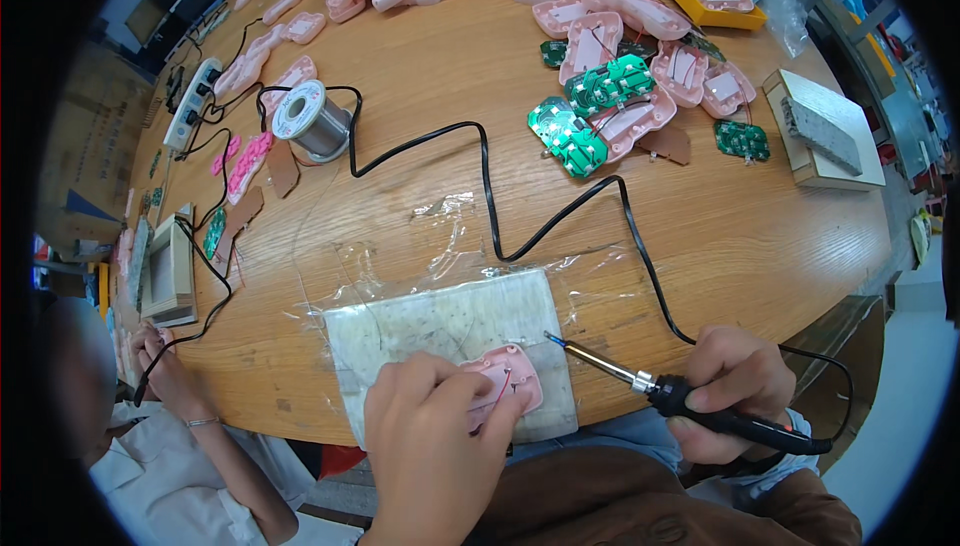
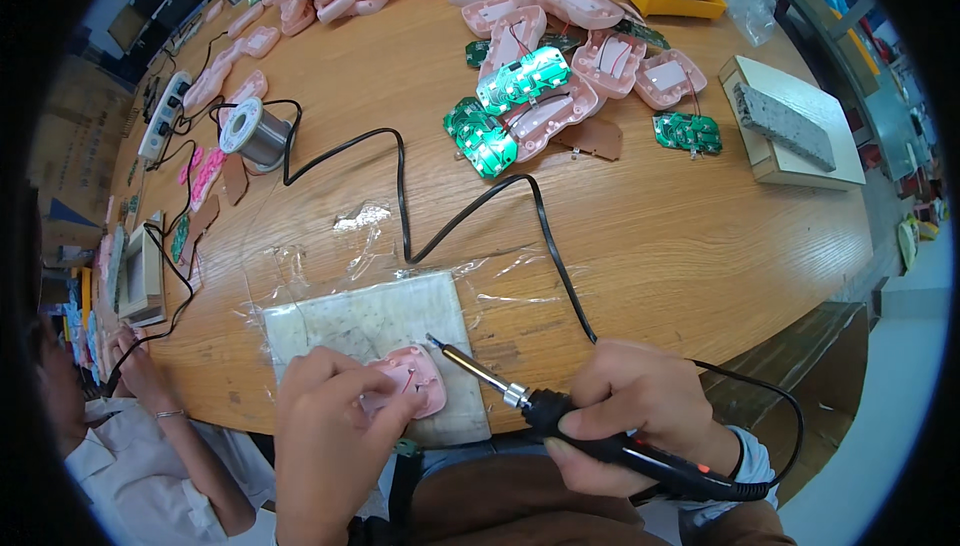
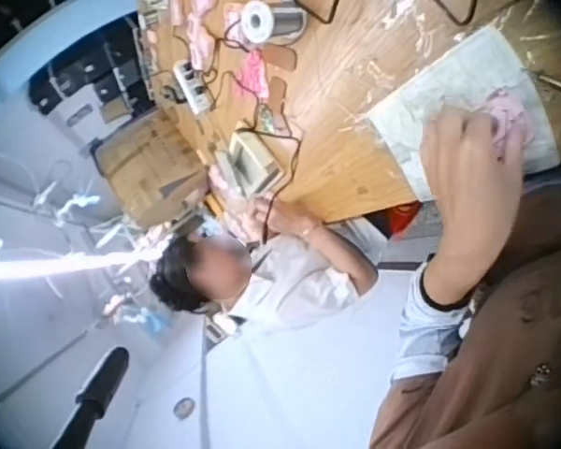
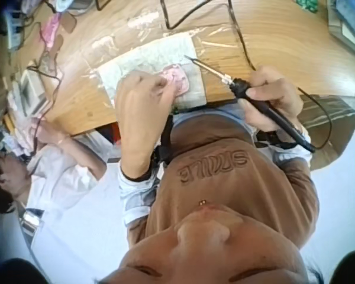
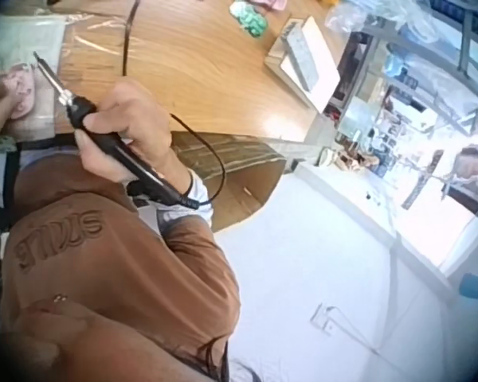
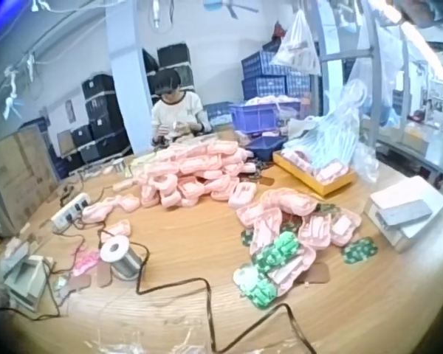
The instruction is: The person uses a soldering iron to attach wires to small pink plastic housings containing green circuit boards. They repeatedly pick up a housing, apply solder to connection points, and place the finished unit aside on the table.
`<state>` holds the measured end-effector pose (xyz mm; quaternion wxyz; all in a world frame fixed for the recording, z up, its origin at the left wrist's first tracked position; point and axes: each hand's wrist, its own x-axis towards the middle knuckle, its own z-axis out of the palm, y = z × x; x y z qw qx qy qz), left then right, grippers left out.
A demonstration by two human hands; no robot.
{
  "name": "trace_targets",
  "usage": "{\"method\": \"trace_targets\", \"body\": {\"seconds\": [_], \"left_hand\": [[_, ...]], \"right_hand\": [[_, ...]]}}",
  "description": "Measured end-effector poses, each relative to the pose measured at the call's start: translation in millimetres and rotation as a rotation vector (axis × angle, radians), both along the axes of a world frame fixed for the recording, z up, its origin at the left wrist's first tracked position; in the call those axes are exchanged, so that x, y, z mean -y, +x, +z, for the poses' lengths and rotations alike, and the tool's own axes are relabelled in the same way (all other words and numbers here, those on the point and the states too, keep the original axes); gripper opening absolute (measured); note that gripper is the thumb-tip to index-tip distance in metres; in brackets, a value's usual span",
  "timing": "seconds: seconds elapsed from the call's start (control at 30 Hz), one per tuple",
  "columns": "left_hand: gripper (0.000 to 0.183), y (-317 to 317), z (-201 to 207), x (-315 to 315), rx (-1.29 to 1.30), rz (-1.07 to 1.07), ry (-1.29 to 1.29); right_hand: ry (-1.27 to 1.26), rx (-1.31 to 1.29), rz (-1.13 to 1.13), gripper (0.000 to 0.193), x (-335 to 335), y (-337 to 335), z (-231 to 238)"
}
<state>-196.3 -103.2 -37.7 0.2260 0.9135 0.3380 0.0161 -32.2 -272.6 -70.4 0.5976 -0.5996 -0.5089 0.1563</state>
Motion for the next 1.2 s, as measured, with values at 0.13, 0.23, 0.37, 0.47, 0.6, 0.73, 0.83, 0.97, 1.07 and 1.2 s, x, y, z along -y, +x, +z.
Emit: {"method": "trace_targets", "body": {"seconds": [0.13, 0.23, 0.37, 0.47, 0.6, 0.73, 0.83, 0.97, 1.07, 1.2], "left_hand": [[0.053, -0.9, 3.8, 4.0, 0.02, -0.125, 0.212], [0.058, 7.9, 14.8, -12.6, 0.059, -0.202, 0.145], [0.054, 43.2, 39.5, -51.5, 0.292, -0.182, 0.148], [0.054, 107.1, 38.3, -83.9, 0.413, -0.12, 0.014], [0.062, 207.5, 8.5, -139.7, 0.417, -0.06, -0.206], [0.039, 265.8, -26.9, -211.7, 0.35, -0.037, 0.571], [0.016, 283.1, -53.2, -242.1, 0.329, 0.011, 0.745], [0.012, 294.7, -63.2, -265.5, 0.371, -0.137, 0.883], [0.013, 282.6, -48.9, -257.7, 0.474, -0.357, 0.823], [0.015, 194.0, -4.1, -192.7, 0.561, -0.597, 0.461]], "right_hand": [[0.082, -0.047, -0.087, 0.029, 1.5, -0.7, -9.0], [0.172, -0.053, -0.162, 0.031, 4.9, 3.3, -18.1], [0.232, -0.121, -0.357, 0.03, 14.0, 12.5, -22.6], [0.29, -0.243, -0.492, 0.03, 15.0, 19.7, -25.2], [0.352, -0.359, -0.625, 0.031, 11.9, 32.1, -33.3], [0.304, -0.261, -0.661, 0.031, 8.5, 43.1, -41.9], [0.302, -0.132, -0.601, 0.032, 7.0, 46.4, -43.9], [0.186, -0.047, -0.621, 0.029, 6.4, 47.7, -42.6], [0.245, 0.013, -0.61, 0.03, 7.4, 48.2, -44.4], [0.194, -0.144, -0.661, 0.03, 12.5, 43.5, -44.1]]}}
